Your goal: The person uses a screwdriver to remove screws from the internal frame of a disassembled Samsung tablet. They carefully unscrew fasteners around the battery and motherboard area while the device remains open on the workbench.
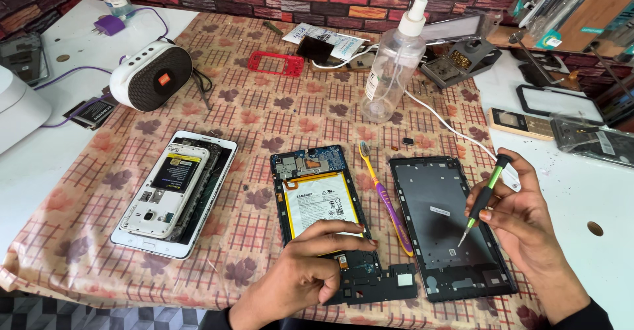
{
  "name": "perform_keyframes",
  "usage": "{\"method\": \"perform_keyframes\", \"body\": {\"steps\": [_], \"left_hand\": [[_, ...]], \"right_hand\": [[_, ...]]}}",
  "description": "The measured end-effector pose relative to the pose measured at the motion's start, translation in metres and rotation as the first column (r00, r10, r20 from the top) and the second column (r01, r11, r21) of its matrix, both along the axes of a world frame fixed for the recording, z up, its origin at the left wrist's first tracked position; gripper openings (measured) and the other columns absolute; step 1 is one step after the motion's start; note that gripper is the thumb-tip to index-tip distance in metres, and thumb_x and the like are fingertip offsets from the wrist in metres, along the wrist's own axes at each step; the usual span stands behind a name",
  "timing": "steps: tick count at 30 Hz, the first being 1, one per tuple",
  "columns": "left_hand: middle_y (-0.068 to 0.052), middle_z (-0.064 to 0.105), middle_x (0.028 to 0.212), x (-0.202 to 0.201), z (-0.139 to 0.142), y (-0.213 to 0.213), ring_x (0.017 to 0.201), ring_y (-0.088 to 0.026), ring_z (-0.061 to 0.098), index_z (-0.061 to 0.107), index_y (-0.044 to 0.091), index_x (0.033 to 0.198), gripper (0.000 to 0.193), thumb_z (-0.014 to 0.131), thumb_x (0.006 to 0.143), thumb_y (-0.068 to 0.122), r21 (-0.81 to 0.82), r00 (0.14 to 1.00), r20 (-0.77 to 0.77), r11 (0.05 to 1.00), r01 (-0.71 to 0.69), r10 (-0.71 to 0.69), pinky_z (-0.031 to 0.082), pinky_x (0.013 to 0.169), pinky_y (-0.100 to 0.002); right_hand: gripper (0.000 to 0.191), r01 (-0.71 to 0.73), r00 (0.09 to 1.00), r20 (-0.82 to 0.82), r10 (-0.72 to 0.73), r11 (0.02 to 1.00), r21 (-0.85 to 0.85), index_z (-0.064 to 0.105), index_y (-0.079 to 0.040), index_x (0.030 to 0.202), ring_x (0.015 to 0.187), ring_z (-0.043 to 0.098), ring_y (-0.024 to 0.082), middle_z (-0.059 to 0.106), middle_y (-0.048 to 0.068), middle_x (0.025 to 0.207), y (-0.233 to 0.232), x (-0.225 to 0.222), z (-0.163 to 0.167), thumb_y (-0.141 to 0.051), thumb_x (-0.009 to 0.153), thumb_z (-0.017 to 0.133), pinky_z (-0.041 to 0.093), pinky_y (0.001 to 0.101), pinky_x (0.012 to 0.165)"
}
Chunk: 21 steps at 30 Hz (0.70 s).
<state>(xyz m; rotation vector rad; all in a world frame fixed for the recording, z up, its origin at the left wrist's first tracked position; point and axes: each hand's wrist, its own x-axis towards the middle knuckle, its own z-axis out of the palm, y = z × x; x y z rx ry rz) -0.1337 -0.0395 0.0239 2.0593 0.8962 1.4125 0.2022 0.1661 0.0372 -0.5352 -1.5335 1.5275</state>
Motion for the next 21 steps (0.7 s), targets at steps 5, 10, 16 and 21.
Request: {"method": "perform_keyframes", "body": {"steps": [5,10,16,21], "left_hand": [[-0.003,0.073,0.136,0.0006,-0.0007,-0.0022,0.138,-0.03,0.058,0.045,0.007,0.059,0.03,0.072,0.067,-0.006,0.018,0.999,-0.005,0.999,-0.042,0.042,0.053,0.105,-0.037],[-0.001,0.077,0.126,0.0004,-0.002,-0.0026,0.132,-0.026,0.062,0.044,0.007,0.058,0.031,0.072,0.066,-0.004,0.089,0.996,-0.05,0.994,-0.069,0.074,0.055,0.099,-0.034],[-0.005,0.078,0.108,0.0012,-0.0031,-0.0042,0.112,-0.024,0.072,0.056,0.004,0.079,0.019,0.072,0.072,-0.002,0.026,0.997,0.031,0.997,-0.068,0.067,0.062,0.092,-0.032],[-0.005,0.074,0.095,0.0021,0.0018,-0.0034,0.094,-0.023,0.071,0.073,0.005,0.097,0.018,0.081,0.08,0.009,0.173,0.983,0.09,0.97,-0.171,0.158,0.059,0.084,-0.034]], "right_hand": [[0.098,-0.014,1.0,-0.015,0.014,1.0,0.005,0.03,-0.017,0.167,0.099,0.064,0.025,0.061,0.016,0.105,0.0019,0.0009,-0.0013,0.007,0.079,0.067,0.056,0.0424,0.083],[0.098,-0.002,1.0,-0.022,0.002,1.0,-0.001,0.03,-0.016,0.166,0.099,0.063,0.024,0.06,0.015,0.106,0.0008,-0.0002,-0.0002,0.008,0.078,0.065,0.056,0.0421,0.082],[0.097,-0.013,0.999,-0.031,0.013,1.0,-0.002,0.03,-0.016,0.166,0.099,0.063,0.025,0.06,0.017,0.104,-0.0007,-0.0008,0.0021,0.008,0.078,0.064,0.055,0.0415,0.083],[0.097,-0.011,1.0,-0.026,0.011,1.0,0.003,0.03,-0.016,0.166,0.098,0.063,0.025,0.061,0.017,0.102,-0.0002,-0.0004,0.0025,0.007,0.079,0.063,0.056,0.0421,0.082]]}}
